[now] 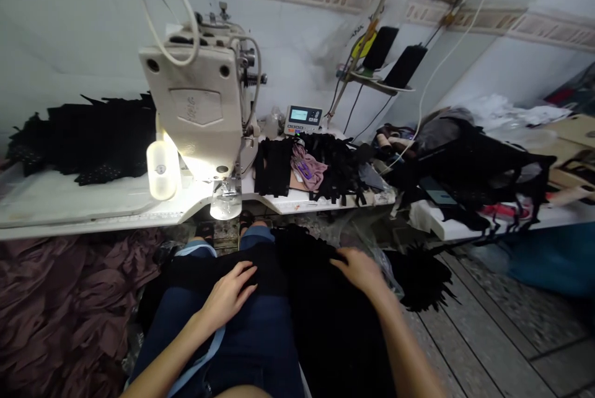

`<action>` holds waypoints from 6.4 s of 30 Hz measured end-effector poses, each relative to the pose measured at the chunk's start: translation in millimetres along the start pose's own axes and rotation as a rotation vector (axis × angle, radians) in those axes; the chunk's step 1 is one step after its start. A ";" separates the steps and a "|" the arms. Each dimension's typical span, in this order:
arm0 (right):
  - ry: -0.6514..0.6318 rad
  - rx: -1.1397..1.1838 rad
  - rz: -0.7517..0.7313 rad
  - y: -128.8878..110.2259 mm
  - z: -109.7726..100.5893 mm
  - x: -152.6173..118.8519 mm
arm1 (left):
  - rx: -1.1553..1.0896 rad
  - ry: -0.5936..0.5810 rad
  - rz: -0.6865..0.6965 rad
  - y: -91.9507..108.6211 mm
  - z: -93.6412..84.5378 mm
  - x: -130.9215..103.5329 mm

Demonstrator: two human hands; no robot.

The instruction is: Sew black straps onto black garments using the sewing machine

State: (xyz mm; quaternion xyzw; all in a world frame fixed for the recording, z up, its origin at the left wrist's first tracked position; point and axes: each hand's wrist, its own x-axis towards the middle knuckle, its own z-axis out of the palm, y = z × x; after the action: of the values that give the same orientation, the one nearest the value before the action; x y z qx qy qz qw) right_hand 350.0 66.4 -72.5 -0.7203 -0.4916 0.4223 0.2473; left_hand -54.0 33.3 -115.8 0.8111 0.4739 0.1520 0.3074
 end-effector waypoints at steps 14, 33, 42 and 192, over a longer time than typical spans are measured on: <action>-0.347 0.247 -0.086 15.4 156.0 42.6 | 0.039 -0.124 -0.050 3.5 7.8 -14.2; -0.508 0.499 0.294 41.0 179.9 15.8 | 0.002 0.087 -0.063 -33.0 -25.0 -7.3; -0.385 0.705 0.329 32.6 218.9 16.1 | 0.130 0.019 -0.148 -134.0 -61.6 -9.2; -0.363 0.140 -0.368 -117.2 107.9 16.5 | -0.235 0.924 -0.064 46.1 -155.8 20.1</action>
State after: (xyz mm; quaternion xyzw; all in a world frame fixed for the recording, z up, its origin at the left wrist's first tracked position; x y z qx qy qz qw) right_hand 202.3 121.4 -44.3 -0.5123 -0.6201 0.5256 0.2769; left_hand -96.5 89.2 32.0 0.6034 0.5651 0.5398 0.1589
